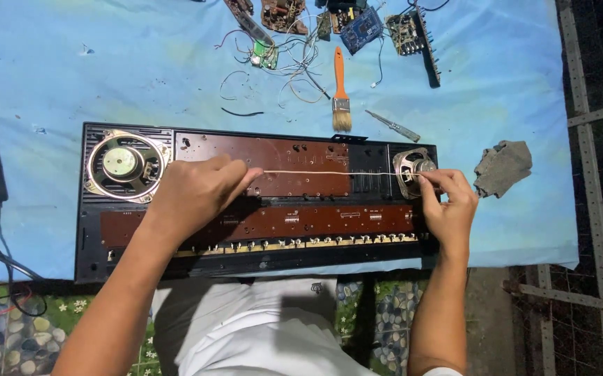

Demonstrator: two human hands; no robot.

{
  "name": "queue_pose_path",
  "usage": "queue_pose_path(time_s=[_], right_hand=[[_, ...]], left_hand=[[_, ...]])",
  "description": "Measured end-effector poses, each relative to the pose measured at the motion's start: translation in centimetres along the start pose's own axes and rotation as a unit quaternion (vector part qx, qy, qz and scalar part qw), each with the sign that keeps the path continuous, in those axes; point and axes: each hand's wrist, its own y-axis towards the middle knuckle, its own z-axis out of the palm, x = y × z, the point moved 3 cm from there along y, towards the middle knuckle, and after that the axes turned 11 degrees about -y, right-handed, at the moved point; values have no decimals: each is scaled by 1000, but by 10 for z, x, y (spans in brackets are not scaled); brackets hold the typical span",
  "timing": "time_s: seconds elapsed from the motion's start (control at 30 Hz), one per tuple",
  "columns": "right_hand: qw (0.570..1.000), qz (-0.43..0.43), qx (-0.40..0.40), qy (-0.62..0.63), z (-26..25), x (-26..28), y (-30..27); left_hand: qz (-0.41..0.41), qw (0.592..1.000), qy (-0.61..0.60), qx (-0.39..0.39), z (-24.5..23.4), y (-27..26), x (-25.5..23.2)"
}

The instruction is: The person works on the internal components of a disassembled electronic device, likely a stereo receiver. They connect wires to the speaker terminals and then proceed to solder a wire onto the circuit board using a soldering iron.

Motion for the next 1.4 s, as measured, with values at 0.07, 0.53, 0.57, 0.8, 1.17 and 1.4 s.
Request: queue_pose_path(time_s=[0.07,0.53,0.57,0.8,1.17,1.4], right_hand=[[1000,-2,-6,-8,-2,-5,-1],[1000,-19,10,7,8,-6,-7],[999,-4,14,30,9,-10,-8],[998,24,34,38,10,-14,-11],[997,42,58,-23,-5,3,-12],[995,62,68,-33,-13,15,-12]], left_hand=[[7,1000,27,-1,-2,-3,1],[-28,990,87,-110,-40,-42,39],[-34,991,69,-108,-39,-45,43],[-79,988,9,-134,-46,-59,41],[-64,981,-48,-174,-44,-51,22],[-39,989,12,-140,-37,-57,23]])
